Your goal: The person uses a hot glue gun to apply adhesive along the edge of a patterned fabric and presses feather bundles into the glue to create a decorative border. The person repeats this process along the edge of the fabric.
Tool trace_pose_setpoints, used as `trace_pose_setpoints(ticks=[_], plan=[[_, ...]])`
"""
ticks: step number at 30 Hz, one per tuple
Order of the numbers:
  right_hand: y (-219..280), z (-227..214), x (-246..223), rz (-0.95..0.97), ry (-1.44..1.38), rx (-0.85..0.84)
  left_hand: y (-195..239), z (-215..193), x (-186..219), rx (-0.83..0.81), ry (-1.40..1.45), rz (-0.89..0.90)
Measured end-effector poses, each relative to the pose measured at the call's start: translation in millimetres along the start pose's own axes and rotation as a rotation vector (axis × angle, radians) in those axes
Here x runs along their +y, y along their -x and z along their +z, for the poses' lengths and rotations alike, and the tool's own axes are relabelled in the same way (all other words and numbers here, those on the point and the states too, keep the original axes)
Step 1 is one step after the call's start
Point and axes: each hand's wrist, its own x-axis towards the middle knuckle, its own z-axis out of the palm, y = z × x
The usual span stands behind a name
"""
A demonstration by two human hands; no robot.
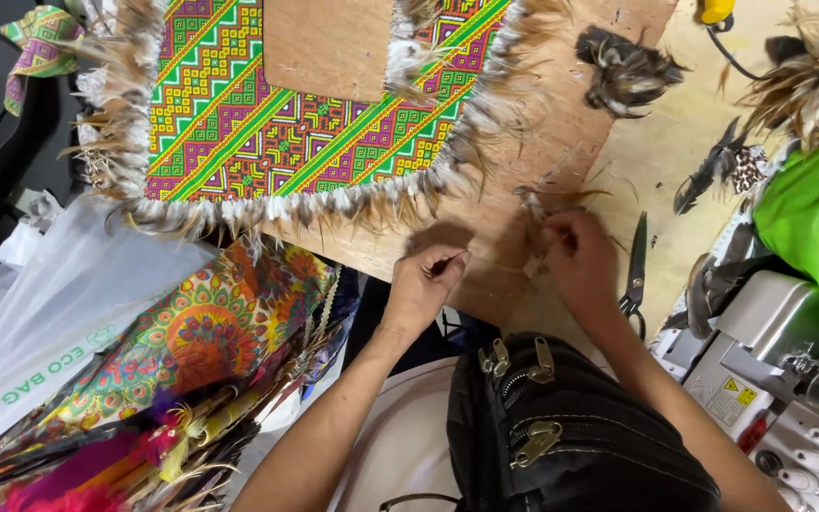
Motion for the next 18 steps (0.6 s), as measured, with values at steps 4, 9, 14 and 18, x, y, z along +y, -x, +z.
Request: trace_pose_setpoints(ticks=[4,9,14,18], plan=[[-22.0,-12.3,2.5,-0.18,0.073,0.016,4.8,-6.7,24.2,0.007,-0.027,0.033],[-62.1,14.7,45.9,-0.596,0.292,-0.044,-0.1,1.1,34.1,0.02,-0.049,0.069],[-66.3,5.8,28.9,-0.555,0.252,-0.106,-5.1,10.8,58.4,0.009,-0.116,0.091],[-36.7,-22.9,-40.1,-0.513,0.189,-0.192,-17.1,25.0,64.6,-0.026,-0.23,0.105]])
